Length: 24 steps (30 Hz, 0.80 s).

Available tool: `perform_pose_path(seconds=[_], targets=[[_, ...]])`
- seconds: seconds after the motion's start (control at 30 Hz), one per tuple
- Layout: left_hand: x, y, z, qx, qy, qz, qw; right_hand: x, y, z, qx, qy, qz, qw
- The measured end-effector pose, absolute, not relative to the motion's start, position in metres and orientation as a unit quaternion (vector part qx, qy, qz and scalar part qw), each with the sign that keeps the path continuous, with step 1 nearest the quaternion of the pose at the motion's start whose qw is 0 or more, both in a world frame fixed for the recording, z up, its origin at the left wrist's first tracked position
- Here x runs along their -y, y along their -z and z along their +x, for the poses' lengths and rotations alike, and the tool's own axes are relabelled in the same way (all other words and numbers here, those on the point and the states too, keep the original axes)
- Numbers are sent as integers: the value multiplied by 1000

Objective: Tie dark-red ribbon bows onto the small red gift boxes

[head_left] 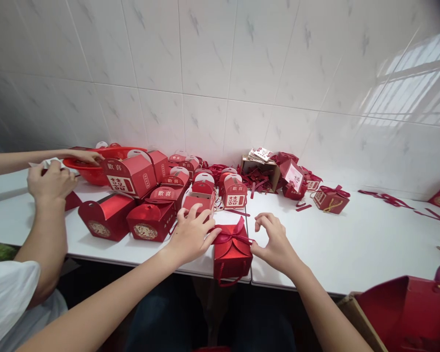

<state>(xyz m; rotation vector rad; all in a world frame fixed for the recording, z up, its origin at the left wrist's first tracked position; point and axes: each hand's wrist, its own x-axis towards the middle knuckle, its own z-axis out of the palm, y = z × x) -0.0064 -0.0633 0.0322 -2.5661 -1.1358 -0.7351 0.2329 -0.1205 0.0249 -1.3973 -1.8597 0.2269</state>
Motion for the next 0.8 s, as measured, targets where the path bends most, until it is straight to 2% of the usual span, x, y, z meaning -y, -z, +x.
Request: perform_pose_path(seconds=[0.13, 0.2, 0.3, 0.4, 0.57, 0.67, 0.8], targets=[[58, -26, -10, 362, 341, -854, -152, 116, -16, 239, 769, -280, -419, 394], [53, -18, -12, 359, 423, -803, -215, 115, -7, 236, 774, -333, -393, 368], [43, -2, -15, 410, 528, -729, -150, 116, 5, 234, 760, -340, -412, 371], [32, 11, -21, 452, 568, -683, -75, 118, 12, 257, 725, -277, -483, 405], [17, 19, -18, 496, 543, -676, 38, 112, 16, 314, 503, -1, -746, 436], [8, 20, -7, 527, 521, -671, 20, 105, 18, 312, 469, 126, -732, 477], [7, 23, -2, 524, 544, -653, -63, 94, 25, 284, 553, 119, -672, 478]])
